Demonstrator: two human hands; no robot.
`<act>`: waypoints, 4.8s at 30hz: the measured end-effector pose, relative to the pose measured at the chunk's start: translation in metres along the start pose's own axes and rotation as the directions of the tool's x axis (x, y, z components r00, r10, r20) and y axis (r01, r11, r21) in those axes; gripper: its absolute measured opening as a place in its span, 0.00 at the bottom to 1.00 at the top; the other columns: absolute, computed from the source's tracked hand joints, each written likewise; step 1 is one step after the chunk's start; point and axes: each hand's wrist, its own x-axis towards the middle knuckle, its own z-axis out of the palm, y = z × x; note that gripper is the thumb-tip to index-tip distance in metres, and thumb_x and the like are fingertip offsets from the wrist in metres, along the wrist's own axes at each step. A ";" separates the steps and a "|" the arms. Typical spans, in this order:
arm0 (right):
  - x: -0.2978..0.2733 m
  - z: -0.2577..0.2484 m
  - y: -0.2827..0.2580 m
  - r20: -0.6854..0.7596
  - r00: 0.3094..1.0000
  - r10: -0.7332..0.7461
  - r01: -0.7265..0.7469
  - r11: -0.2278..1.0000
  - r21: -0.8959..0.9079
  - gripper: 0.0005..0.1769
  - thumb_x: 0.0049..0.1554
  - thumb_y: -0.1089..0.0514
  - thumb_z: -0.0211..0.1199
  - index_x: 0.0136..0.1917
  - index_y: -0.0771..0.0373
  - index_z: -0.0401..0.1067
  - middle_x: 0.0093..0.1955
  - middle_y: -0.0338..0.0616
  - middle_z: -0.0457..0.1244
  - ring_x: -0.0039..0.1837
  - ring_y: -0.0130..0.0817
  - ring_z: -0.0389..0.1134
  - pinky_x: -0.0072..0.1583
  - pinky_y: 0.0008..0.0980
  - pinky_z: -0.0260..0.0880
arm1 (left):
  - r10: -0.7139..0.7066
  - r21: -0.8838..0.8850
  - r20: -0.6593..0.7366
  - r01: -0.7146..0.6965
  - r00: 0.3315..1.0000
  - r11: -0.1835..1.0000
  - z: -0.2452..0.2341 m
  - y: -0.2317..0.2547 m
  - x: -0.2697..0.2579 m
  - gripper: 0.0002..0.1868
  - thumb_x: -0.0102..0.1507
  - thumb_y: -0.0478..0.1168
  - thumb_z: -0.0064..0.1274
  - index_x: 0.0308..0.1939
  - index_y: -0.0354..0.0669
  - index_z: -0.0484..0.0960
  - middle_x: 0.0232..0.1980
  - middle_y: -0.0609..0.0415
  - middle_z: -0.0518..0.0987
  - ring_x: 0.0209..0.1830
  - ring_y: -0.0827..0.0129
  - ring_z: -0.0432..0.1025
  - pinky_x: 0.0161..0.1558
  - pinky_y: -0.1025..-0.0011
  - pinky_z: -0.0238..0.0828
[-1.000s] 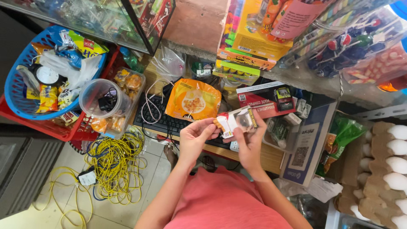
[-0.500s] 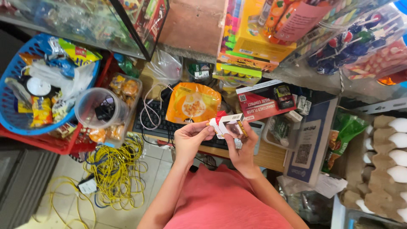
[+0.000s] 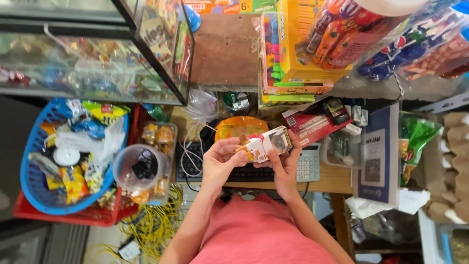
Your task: The person handles various items at a cluttered counter, including a small box, currency notes, a cable, and a plastic bag. They open a refrigerator to place the bag inside, then return to the counter to wipe a keyboard and mouse with a cloth and organize the workspace.
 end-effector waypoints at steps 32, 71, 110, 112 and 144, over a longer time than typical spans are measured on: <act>-0.049 -0.076 0.015 -0.504 0.837 0.210 -0.128 0.973 0.192 0.35 0.63 0.52 0.50 0.80 0.50 0.43 0.63 0.54 0.65 0.52 0.51 0.74 0.48 0.46 0.76 | 0.789 0.870 0.035 -0.408 0.613 0.279 -0.012 0.048 0.369 0.24 0.54 0.34 0.69 0.52 0.33 0.77 0.49 0.42 0.76 0.49 0.50 0.73 0.53 0.57 0.70; -0.023 -0.180 0.016 -0.067 0.933 0.355 -0.269 0.807 0.526 0.32 0.60 0.65 0.63 0.72 0.53 0.51 0.65 0.51 0.63 0.60 0.40 0.68 0.58 0.43 0.71 | 0.447 0.772 0.513 -0.622 0.733 0.133 0.154 -0.075 -0.029 0.52 0.53 0.41 0.63 0.79 0.44 0.55 0.82 0.27 0.41 0.83 0.31 0.35 0.76 0.33 0.26; -0.016 -0.144 -0.041 0.070 0.997 0.044 -0.048 0.997 0.054 0.48 0.52 0.74 0.70 0.77 0.55 0.50 0.66 0.46 0.61 0.65 0.35 0.65 0.64 0.34 0.70 | 0.484 0.610 0.107 -0.441 0.869 0.658 0.131 -0.066 -0.066 0.07 0.56 0.35 0.68 0.34 0.41 0.85 0.39 0.55 0.75 0.39 0.61 0.70 0.45 0.66 0.66; -0.013 -0.145 -0.047 0.066 0.992 0.107 -0.116 0.981 0.154 0.49 0.52 0.74 0.70 0.78 0.54 0.50 0.66 0.47 0.62 0.66 0.38 0.66 0.64 0.36 0.71 | 0.698 0.731 0.281 -0.618 0.659 0.290 0.138 -0.054 -0.069 0.07 0.55 0.32 0.65 0.37 0.42 0.85 0.40 0.54 0.79 0.43 0.58 0.72 0.49 0.63 0.63; -0.029 -0.121 -0.067 0.024 0.993 0.113 -0.114 0.926 0.360 0.60 0.41 0.75 0.77 0.79 0.52 0.49 0.66 0.42 0.60 0.67 0.38 0.66 0.65 0.44 0.72 | 0.523 0.626 0.242 -0.544 0.817 0.559 0.141 -0.049 -0.082 0.05 0.58 0.33 0.63 0.36 0.43 0.82 0.47 0.50 0.68 0.54 0.59 0.64 0.58 0.60 0.58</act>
